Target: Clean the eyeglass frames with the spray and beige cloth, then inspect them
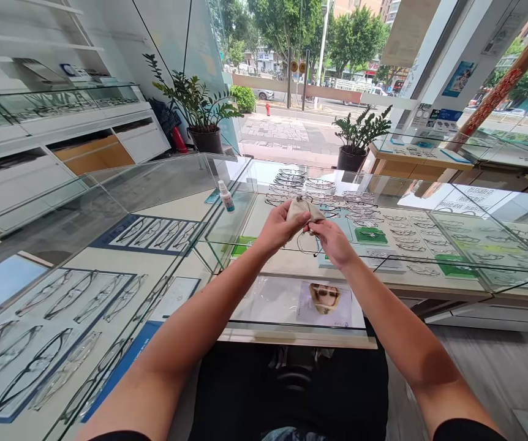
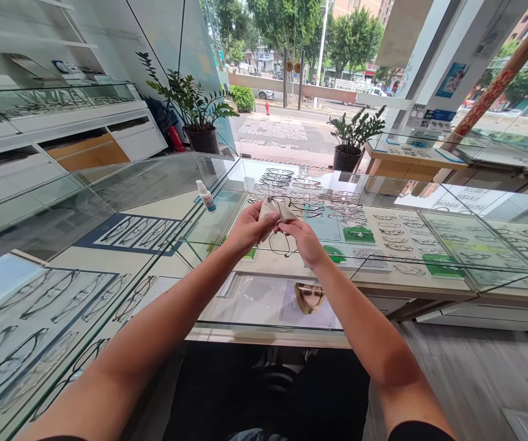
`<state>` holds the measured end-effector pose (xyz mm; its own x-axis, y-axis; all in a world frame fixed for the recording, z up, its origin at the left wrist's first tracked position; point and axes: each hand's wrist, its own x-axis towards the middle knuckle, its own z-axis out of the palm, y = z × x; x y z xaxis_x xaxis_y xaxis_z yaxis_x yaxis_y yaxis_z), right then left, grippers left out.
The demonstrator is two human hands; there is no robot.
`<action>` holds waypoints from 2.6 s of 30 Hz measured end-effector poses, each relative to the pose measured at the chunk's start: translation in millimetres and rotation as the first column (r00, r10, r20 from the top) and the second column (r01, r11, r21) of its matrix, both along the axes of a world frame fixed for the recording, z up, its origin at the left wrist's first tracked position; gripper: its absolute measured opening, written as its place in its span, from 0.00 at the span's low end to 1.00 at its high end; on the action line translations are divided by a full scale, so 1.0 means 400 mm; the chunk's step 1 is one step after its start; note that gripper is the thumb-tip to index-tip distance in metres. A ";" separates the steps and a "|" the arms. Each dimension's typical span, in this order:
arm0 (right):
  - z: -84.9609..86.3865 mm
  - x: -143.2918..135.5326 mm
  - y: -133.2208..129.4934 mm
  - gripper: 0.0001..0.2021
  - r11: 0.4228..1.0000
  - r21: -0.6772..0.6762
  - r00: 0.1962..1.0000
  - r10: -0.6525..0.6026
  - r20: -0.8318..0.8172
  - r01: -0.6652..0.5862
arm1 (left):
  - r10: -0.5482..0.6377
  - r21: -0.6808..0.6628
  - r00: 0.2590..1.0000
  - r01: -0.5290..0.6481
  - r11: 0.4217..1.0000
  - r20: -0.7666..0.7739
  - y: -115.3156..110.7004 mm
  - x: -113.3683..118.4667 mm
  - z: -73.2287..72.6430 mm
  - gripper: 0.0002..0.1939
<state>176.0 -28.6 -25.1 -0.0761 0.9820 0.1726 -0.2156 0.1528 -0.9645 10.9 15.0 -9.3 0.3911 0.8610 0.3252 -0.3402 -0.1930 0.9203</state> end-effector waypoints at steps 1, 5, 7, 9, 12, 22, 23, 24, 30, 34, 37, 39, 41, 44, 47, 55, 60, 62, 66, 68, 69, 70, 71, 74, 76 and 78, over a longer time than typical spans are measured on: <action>0.000 -0.003 -0.001 0.12 1.000 -0.001 1.000 0.004 0.006 -0.004 | 0.024 0.004 1.000 -0.024 1.000 0.010 -0.003 0.003 0.001 0.32; 0.003 -0.013 -0.008 0.11 0.999 0.009 0.999 0.030 0.042 -0.031 | 0.129 0.013 0.992 -0.129 0.992 0.006 -0.010 0.013 -0.007 0.34; 0.004 -0.016 -0.011 0.12 0.999 0.016 0.997 0.038 0.064 -0.040 | 0.169 0.033 0.986 -0.168 0.985 -0.017 -0.010 0.015 -0.014 0.34; 0.004 -0.017 -0.012 0.13 0.999 0.016 0.997 0.034 0.072 -0.036 | 0.183 0.048 0.983 -0.181 0.982 -0.035 -0.008 0.013 -0.018 0.35; 0.006 -0.010 -0.007 0.13 1.000 0.020 0.998 -0.006 0.064 0.004 | 0.152 0.023 0.988 -0.151 0.988 -0.040 0.003 0.005 -0.020 0.36; 0.018 0.037 0.019 0.09 0.997 -0.026 0.997 -0.077 0.011 0.078 | -0.171 -0.110 0.985 0.168 0.980 -0.015 0.025 -0.025 -0.021 0.30; 0.020 0.037 0.017 0.08 0.997 -0.030 0.998 -0.067 0.006 0.068 | -0.179 -0.110 0.984 0.177 0.978 -0.015 0.024 -0.025 -0.021 0.30; 0.022 0.036 0.015 0.08 0.998 -0.032 0.999 -0.054 0.002 0.054 | -0.177 -0.107 0.984 0.175 0.979 -0.012 0.022 -0.024 -0.021 0.29; 0.017 0.024 0.007 0.10 0.999 -0.041 0.999 0.024 -0.025 -0.025 | -0.009 -0.046 1.000 0.010 0.999 0.018 0.010 -0.005 -0.021 0.30; -0.008 0.008 0.014 0.11 0.998 -0.040 0.998 0.047 0.036 -0.046 | 0.107 -0.002 0.994 -0.107 0.994 -0.007 -0.001 0.004 -0.017 0.32; -0.021 -0.002 0.017 0.11 0.996 -0.058 0.995 0.065 0.072 -0.061 | 0.177 0.020 0.984 -0.177 0.984 -0.019 -0.003 0.007 -0.017 0.34; -0.020 -0.004 0.016 0.12 0.996 -0.059 0.995 0.067 0.071 -0.062 | 0.203 0.030 0.979 -0.202 0.979 -0.019 -0.001 0.005 -0.016 0.36; -0.013 0.002 0.015 0.13 0.998 -0.043 0.996 0.059 0.071 -0.056 | 0.185 0.033 0.983 -0.184 0.982 -0.018 0.005 0.000 -0.014 0.36; 0.002 0.018 0.011 0.13 0.999 0.000 0.994 0.054 0.096 -0.054 | 0.102 0.030 0.995 -0.102 0.994 -0.013 0.016 -0.011 -0.011 0.35; 0.015 0.030 0.008 0.14 0.997 0.039 0.988 0.065 0.138 -0.071 | -0.001 0.008 1.000 0.001 1.000 -0.003 0.025 -0.021 -0.009 0.34; 0.030 0.033 0.002 0.18 0.996 -0.040 0.997 0.080 0.009 -0.080 | -0.167 -0.133 0.986 0.164 0.977 -0.008 0.035 -0.050 -0.007 0.28; 0.032 0.033 0.001 0.19 0.995 -0.054 0.996 0.087 -0.017 -0.088 | -0.208 -0.111 0.978 0.204 0.973 -0.020 0.024 -0.052 0.005 0.27; 0.033 0.030 0.000 0.20 0.993 -0.045 0.994 0.111 -0.016 -0.112 | -0.185 -0.098 0.983 0.183 0.978 -0.014 0.019 -0.045 0.007 0.28; 0.024 0.013 -0.002 0.20 0.990 -0.033 0.990 0.140 0.017 -0.140 | -0.160 -0.032 0.987 0.159 0.987 -0.004 0.010 -0.027 0.003 0.27; 0.014 0.003 -0.001 0.20 0.989 -0.024 0.989 0.144 0.040 -0.143 | -0.116 -0.010 0.993 0.116 0.993 0.001 0.004 -0.018 0.001 0.28; 0.009 -0.001 -0.001 0.20 0.989 -0.020 0.988 0.147 0.050 -0.146 | -0.079 -0.005 0.997 0.080 0.997 0.005 0.000 -0.014 0.000 0.29; 0.004 -0.006 0.000 0.21 0.989 -0.018 0.987 0.151 0.058 -0.150 | -0.037 -0.003 0.999 0.037 0.999 0.009 -0.003 -0.010 0.000 0.30; -0.001 -0.009 0.001 0.21 0.988 -0.017 0.986 0.154 0.064 -0.153 | 0.002 -0.002 1.000 -0.002 1.000 0.007 -0.006 -0.007 0.000 0.32; -0.012 -0.013 0.002 0.22 0.987 -0.019 0.985 0.158 0.072 -0.157 | 0.070 -0.005 0.997 -0.070 0.998 -0.030 -0.007 -0.002 -0.005 0.35; -0.014 -0.010 0.003 0.22 0.989 -0.015 0.987 0.145 0.066 -0.144 | 0.103 -0.030 0.994 -0.105 0.994 -0.035 0.003 -0.002 -0.013 0.36; -0.012 -0.004 0.004 0.21 0.994 0.010 0.992 0.112 0.061 -0.113 | 0.135 -0.080 0.991 -0.134 0.988 0.003 0.019 -0.004 -0.023 0.35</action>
